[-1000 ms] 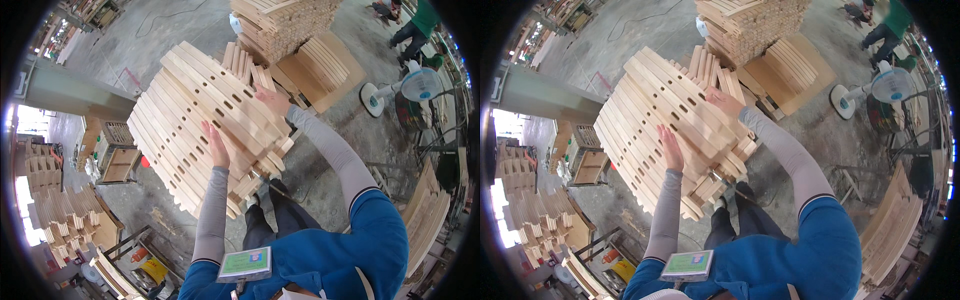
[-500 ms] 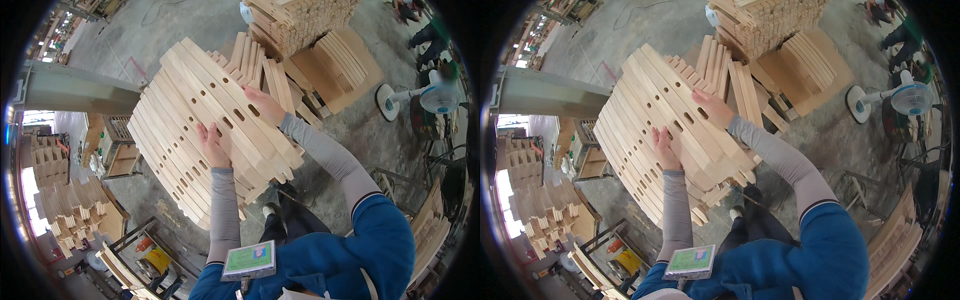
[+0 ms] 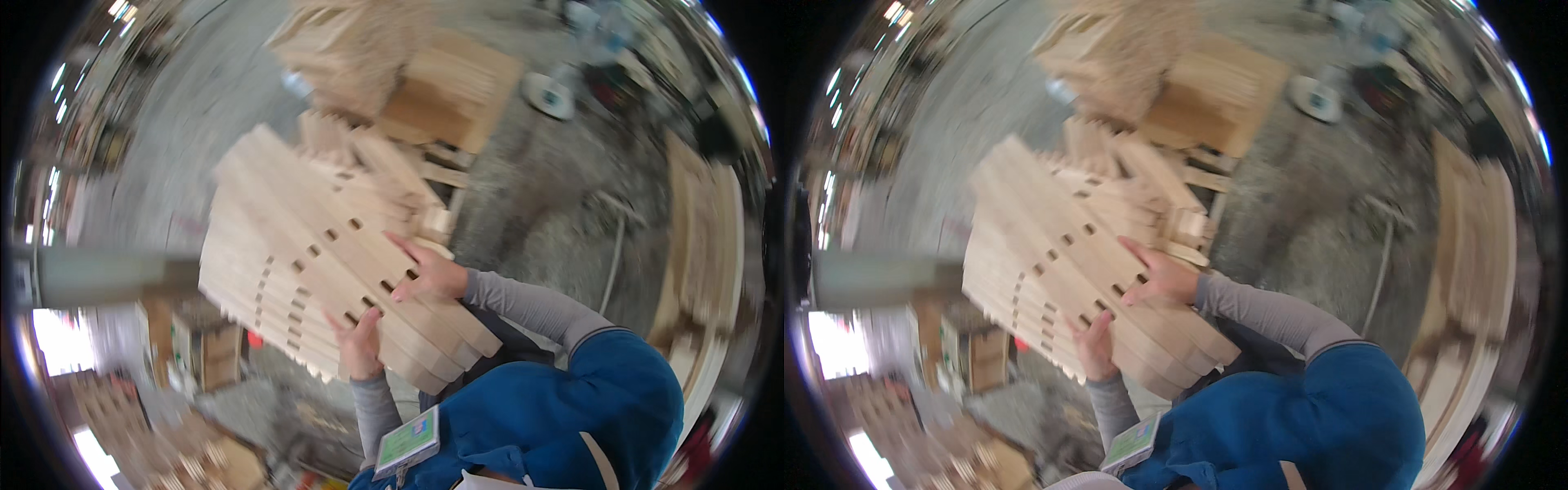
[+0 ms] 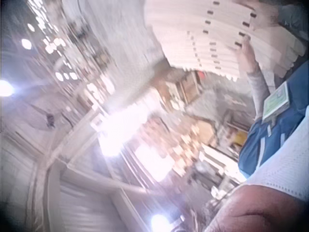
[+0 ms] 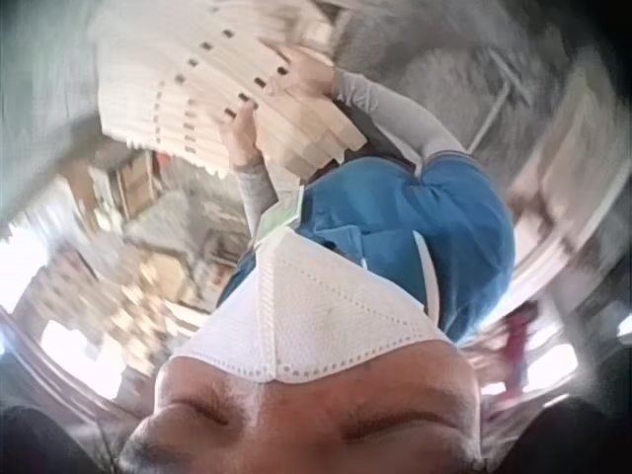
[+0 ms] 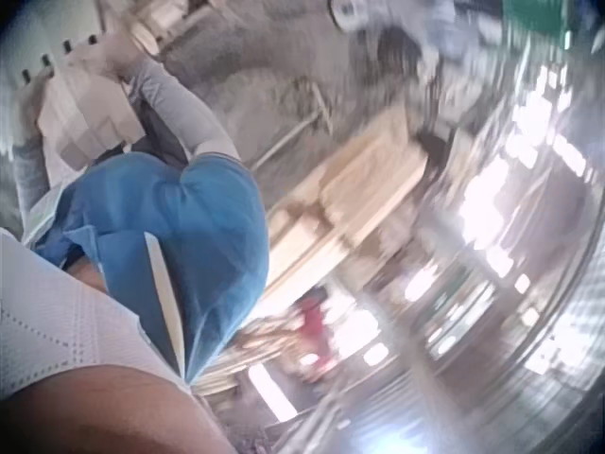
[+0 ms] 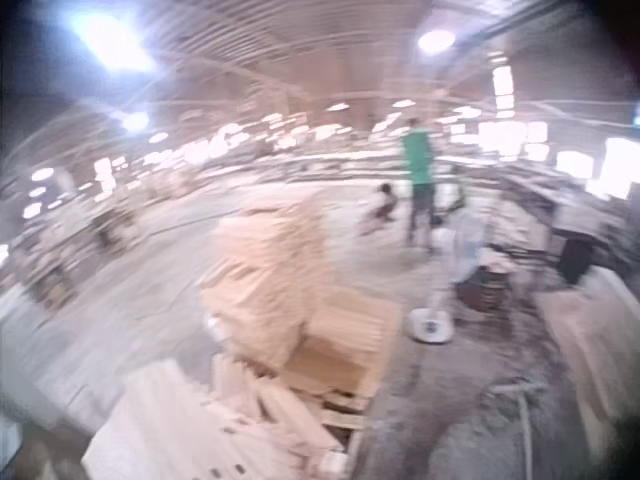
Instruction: The person applies glue into the pre-drilled holes of stacked wooden slats using a small brush and a container of liquid adhesive. The person repeatedly dips the brush into the container and applies the glue to the holes on the top slat, then moves to the next slat in the stack.
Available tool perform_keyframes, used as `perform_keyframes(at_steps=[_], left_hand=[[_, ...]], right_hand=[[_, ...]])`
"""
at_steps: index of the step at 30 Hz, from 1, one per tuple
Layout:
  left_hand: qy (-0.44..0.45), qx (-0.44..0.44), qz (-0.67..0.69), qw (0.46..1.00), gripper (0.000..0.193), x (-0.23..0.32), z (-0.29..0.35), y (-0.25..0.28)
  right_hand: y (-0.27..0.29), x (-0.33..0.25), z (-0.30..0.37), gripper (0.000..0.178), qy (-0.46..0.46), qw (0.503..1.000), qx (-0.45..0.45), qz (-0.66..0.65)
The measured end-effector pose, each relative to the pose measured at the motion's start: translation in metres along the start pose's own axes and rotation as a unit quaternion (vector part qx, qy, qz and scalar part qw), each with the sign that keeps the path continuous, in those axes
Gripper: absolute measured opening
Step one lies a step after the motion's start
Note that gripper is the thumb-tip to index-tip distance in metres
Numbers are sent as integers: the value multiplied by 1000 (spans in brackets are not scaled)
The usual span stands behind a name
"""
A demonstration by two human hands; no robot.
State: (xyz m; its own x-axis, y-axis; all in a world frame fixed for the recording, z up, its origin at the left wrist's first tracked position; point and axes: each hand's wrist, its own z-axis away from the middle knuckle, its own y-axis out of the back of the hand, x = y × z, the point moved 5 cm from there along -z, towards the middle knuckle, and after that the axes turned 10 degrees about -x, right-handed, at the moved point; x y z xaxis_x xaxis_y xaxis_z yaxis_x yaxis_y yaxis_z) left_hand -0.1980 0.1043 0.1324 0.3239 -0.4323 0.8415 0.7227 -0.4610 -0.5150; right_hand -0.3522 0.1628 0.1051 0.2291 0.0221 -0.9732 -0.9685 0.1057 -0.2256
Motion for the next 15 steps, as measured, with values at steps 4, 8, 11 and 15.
perform_keyframes(at_steps=[4, 8, 11, 15], left_hand=[[-3, -103, -74, 992, 66, 13, 55, -37], [-149, -286, -181, 929, 50, 32, 119, -102], [-197, -465, -50, 862, 64, 31, 152, -168], [-559, -566, -266, 545, 61, -17, 221, -228]], right_hand=[[-24, -68, 88, 101, 164, 980, 65, 90], [-49, -139, 209, 100, 294, 925, 164, 179], [-68, -172, 302, 96, 328, 882, 265, 209], [-103, -181, 446, 92, 216, 851, 431, 210]])
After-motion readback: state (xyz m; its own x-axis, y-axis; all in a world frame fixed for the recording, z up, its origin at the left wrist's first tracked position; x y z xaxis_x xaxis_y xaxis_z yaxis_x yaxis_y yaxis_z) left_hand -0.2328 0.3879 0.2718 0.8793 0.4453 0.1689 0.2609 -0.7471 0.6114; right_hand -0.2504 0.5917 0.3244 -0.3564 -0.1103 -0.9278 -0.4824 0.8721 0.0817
